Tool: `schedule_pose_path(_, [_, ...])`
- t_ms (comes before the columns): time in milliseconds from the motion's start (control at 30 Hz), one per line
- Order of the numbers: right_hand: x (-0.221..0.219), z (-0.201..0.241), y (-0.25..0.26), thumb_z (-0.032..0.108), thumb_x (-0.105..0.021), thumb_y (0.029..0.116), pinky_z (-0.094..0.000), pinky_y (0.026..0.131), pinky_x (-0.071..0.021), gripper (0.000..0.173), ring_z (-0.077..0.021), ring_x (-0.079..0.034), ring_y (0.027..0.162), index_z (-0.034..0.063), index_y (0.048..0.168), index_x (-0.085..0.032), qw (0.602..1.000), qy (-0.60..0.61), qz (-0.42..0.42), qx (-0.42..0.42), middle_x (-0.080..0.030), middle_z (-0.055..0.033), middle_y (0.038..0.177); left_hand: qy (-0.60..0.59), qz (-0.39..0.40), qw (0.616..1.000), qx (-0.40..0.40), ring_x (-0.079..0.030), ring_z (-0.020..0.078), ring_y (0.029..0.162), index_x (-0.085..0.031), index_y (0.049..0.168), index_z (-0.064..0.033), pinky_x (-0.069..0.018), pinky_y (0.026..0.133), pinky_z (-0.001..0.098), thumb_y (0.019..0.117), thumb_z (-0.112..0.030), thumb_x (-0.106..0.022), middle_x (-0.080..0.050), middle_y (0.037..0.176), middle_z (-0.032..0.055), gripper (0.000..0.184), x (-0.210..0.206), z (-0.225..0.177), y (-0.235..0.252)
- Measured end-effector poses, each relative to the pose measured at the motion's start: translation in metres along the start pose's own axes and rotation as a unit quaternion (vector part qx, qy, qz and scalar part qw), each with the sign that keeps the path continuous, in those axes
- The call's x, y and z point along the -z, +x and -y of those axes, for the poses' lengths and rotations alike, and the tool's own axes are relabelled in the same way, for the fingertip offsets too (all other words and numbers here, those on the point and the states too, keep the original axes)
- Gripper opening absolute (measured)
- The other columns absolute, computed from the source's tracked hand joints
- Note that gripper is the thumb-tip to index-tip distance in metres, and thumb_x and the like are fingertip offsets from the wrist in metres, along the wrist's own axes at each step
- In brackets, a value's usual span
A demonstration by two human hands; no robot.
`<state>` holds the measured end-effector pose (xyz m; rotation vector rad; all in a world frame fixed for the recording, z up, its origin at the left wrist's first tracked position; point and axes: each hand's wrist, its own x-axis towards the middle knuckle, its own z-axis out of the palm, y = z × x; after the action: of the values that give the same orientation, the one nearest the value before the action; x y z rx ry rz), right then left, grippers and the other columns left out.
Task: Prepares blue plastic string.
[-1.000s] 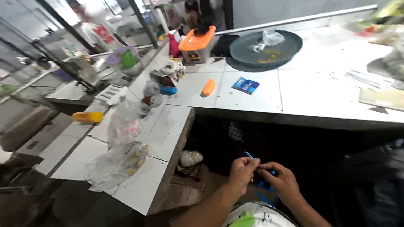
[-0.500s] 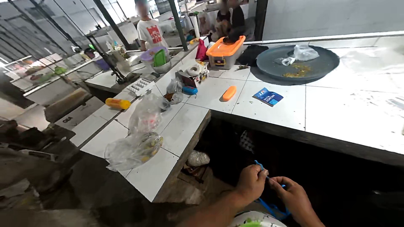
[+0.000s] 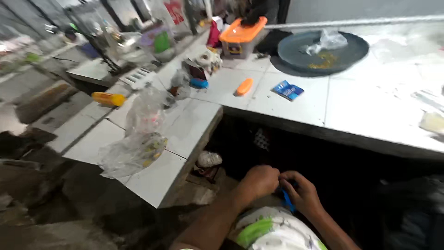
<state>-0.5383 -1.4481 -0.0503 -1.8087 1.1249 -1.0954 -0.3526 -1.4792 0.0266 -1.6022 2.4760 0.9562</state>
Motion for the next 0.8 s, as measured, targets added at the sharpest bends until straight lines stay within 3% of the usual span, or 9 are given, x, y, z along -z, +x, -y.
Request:
schedule_pose_path(100, [0.005, 0.011, -0.001, 0.015, -0.063, 0.0997, -0.0286, 0.073, -0.0603, 0.016, -0.01, -0.068, 0.082, 0.0022, 0.11, -0.066, 0.994, 0.072, -0.018, -0.082, -0.07, -0.0051, 0.1, -0.086, -0.092, 0.992, -0.031, -0.069, 0.0242, 0.104, -0.072, 0.107, -0.0035, -0.056, 0.095, 0.0453, 0.1045, -0.022, -0.052, -0.071, 0.107, 0.0123, 0.028, -0.016, 0.005, 0.001])
schedule_pose_path(233, [0.008, 0.004, -0.007, 0.012, -0.067, 0.0981, -0.0318, 0.067, -0.0602, 0.012, -0.0145, -0.067, 0.076, 0.006, 0.109, -0.066, 0.981, 0.128, -0.04, -0.14, -0.069, -0.0056, 0.095, -0.172, -0.165, 0.97, -0.057, -0.069, 0.0155, 0.088, -0.072, 0.101, -0.0066, -0.06, 0.081, 0.0375, 0.1001, -0.016, -0.062, -0.07, 0.098, 0.0059, 0.014, -0.042, 0.011, 0.005])
schedule_pose_path(333, [0.01, 0.005, -0.011, 0.013, -0.066, 0.0992, -0.0324, 0.067, -0.0593, 0.013, -0.016, -0.066, 0.076, 0.0076, 0.111, -0.067, 0.975, 0.145, -0.052, -0.158, -0.068, -0.0057, 0.095, -0.265, -0.177, 0.945, -0.071, -0.065, 0.0116, 0.076, -0.069, 0.101, -0.0074, -0.0588, 0.07, 0.0316, 0.1012, -0.015, -0.062, -0.068, 0.092, 0.0032, 0.011, -0.051, 0.014, 0.004])
schedule_pose_path(400, [0.011, 0.006, -0.013, 0.013, -0.066, 0.0994, -0.032, 0.067, -0.0589, 0.013, -0.0159, -0.066, 0.076, 0.0077, 0.111, -0.067, 0.973, 0.152, -0.055, -0.163, -0.068, -0.0056, 0.096, -0.314, -0.172, 0.931, -0.068, -0.066, 0.0126, 0.073, -0.069, 0.102, -0.0065, -0.0599, 0.067, 0.0316, 0.1012, -0.013, -0.061, -0.069, 0.092, 0.0039, 0.01, -0.054, 0.014, 0.002])
schedule_pose_path(533, [0.009, 0.01, -0.016, 0.012, -0.074, 0.0939, -0.0323, 0.065, -0.0581, 0.03, -0.0165, -0.065, 0.073, 0.0073, 0.119, -0.058, 0.955, 0.193, -0.079, -0.213, -0.068, -0.0067, 0.09, -0.316, -0.2, 0.923, -0.089, -0.065, 0.0101, 0.075, -0.069, 0.101, -0.0066, -0.0587, 0.067, 0.0289, 0.0971, -0.01, -0.065, -0.069, 0.092, 0.0028, 0.007, -0.059, 0.012, 0.0])
schedule_pose_path(600, [0.009, 0.011, -0.016, 0.013, -0.078, 0.0905, -0.032, 0.062, -0.0579, 0.033, -0.0163, -0.065, 0.071, 0.0078, 0.115, -0.056, 0.951, 0.183, -0.101, -0.227, -0.067, -0.0065, 0.087, -0.305, -0.216, 0.921, -0.108, -0.067, 0.0086, 0.081, -0.07, 0.101, -0.0069, -0.0599, 0.072, 0.0278, 0.0957, -0.009, -0.066, -0.07, 0.096, 0.0019, 0.008, -0.061, 0.012, -0.001])
schedule_pose_path(667, [0.009, 0.013, -0.017, 0.013, -0.078, 0.0905, -0.0306, 0.063, -0.0578, 0.023, -0.0148, -0.065, 0.071, 0.0079, 0.108, -0.065, 0.962, 0.135, -0.109, -0.211, -0.067, -0.0048, 0.088, -0.293, -0.222, 0.923, -0.116, -0.068, 0.0081, 0.085, -0.071, 0.102, -0.0066, -0.0602, 0.075, 0.0272, 0.0952, -0.009, -0.066, -0.07, 0.097, 0.0018, 0.009, -0.062, 0.011, -0.003])
schedule_pose_path(800, [0.01, 0.015, -0.02, 0.014, -0.074, 0.0949, -0.0272, 0.07, -0.0608, 0.012, -0.0084, -0.069, 0.077, 0.0115, 0.107, -0.076, 0.978, 0.05, -0.09, -0.18, -0.075, 0.0008, 0.095, -0.259, -0.219, 0.935, -0.102, -0.067, 0.0069, 0.086, -0.072, 0.103, -0.0076, -0.0603, 0.075, 0.0258, 0.0961, -0.01, -0.065, -0.069, 0.098, 0.0012, 0.01, -0.065, 0.009, -0.004])
